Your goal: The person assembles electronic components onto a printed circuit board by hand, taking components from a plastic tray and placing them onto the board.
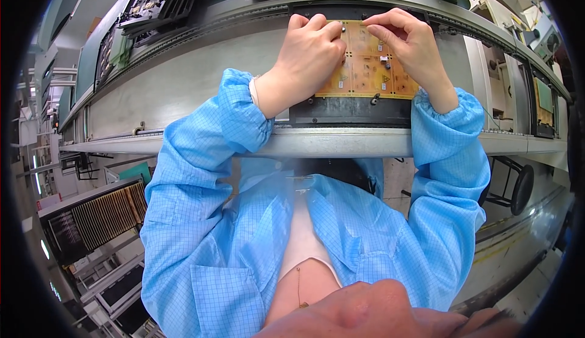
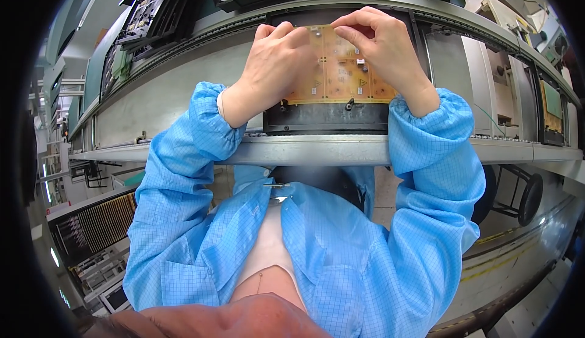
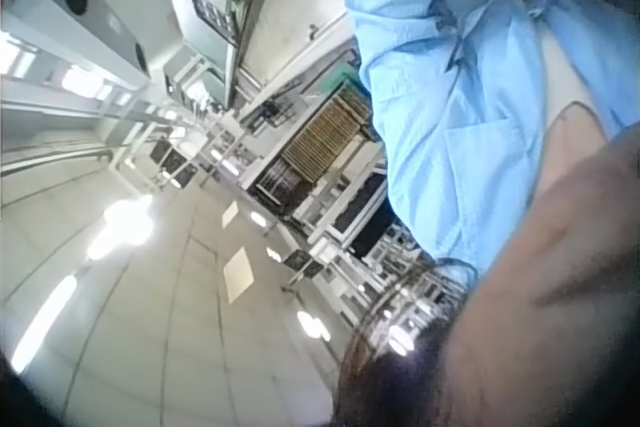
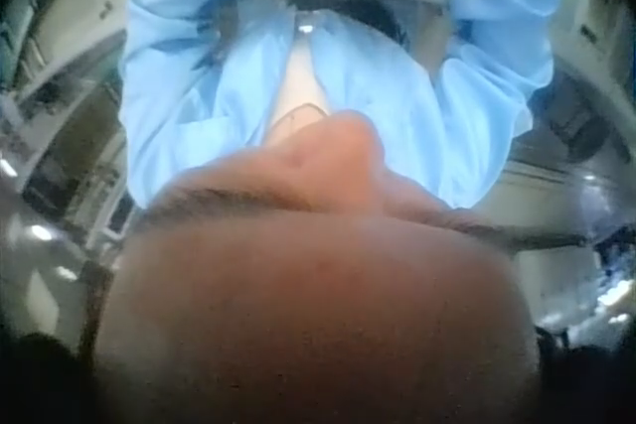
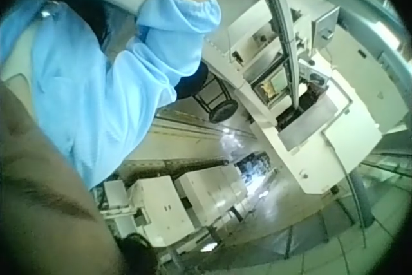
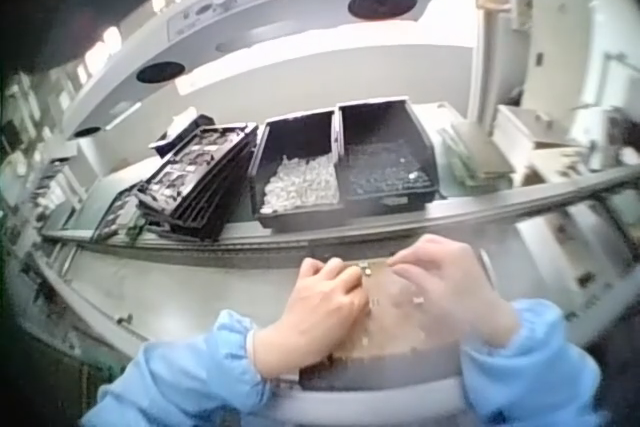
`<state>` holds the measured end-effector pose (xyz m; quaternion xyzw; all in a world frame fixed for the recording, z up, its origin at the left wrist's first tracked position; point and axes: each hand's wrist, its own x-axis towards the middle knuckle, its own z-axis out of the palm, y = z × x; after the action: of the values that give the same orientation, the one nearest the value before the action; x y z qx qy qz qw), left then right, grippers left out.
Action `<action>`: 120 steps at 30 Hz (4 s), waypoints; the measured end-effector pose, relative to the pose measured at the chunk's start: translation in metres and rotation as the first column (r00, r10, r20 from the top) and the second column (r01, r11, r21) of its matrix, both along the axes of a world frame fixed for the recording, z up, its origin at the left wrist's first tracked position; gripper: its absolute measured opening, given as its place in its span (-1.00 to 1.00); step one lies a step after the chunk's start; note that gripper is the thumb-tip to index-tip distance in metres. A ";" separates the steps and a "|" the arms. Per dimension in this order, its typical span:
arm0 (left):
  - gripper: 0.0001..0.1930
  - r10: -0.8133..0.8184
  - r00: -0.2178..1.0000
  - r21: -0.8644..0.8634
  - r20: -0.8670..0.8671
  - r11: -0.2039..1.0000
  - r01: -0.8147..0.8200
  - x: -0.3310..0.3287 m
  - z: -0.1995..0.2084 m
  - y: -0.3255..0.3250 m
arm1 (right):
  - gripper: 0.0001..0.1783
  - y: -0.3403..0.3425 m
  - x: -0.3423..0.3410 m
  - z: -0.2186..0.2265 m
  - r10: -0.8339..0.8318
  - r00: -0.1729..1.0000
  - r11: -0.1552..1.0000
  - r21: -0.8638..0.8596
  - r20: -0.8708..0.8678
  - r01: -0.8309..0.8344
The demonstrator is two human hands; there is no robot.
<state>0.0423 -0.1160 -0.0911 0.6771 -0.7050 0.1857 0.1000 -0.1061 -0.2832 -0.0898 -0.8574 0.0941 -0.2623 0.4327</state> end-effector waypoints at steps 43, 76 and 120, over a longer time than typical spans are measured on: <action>-0.93 -0.157 0.824 -0.134 -0.544 0.986 0.099 0.051 -0.021 0.070 | -0.89 0.058 -0.010 0.003 -0.215 0.919 0.970 -0.181 -0.330 0.162; -0.72 -0.055 0.908 -0.014 -0.415 0.998 0.054 0.100 0.000 0.157 | -0.67 -0.002 -0.045 -0.027 -0.376 0.882 0.921 -0.214 -0.283 0.324; -0.27 -0.061 0.395 -0.049 -0.917 0.998 0.039 0.107 0.141 0.183 | -0.33 0.044 0.013 0.090 0.016 0.924 0.984 -0.172 0.381 0.054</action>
<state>0.1494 0.0670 0.0503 0.6454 -0.5523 -0.2128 0.4829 -0.0936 -0.2392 -0.0001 -0.8244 -0.0074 -0.4355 0.3614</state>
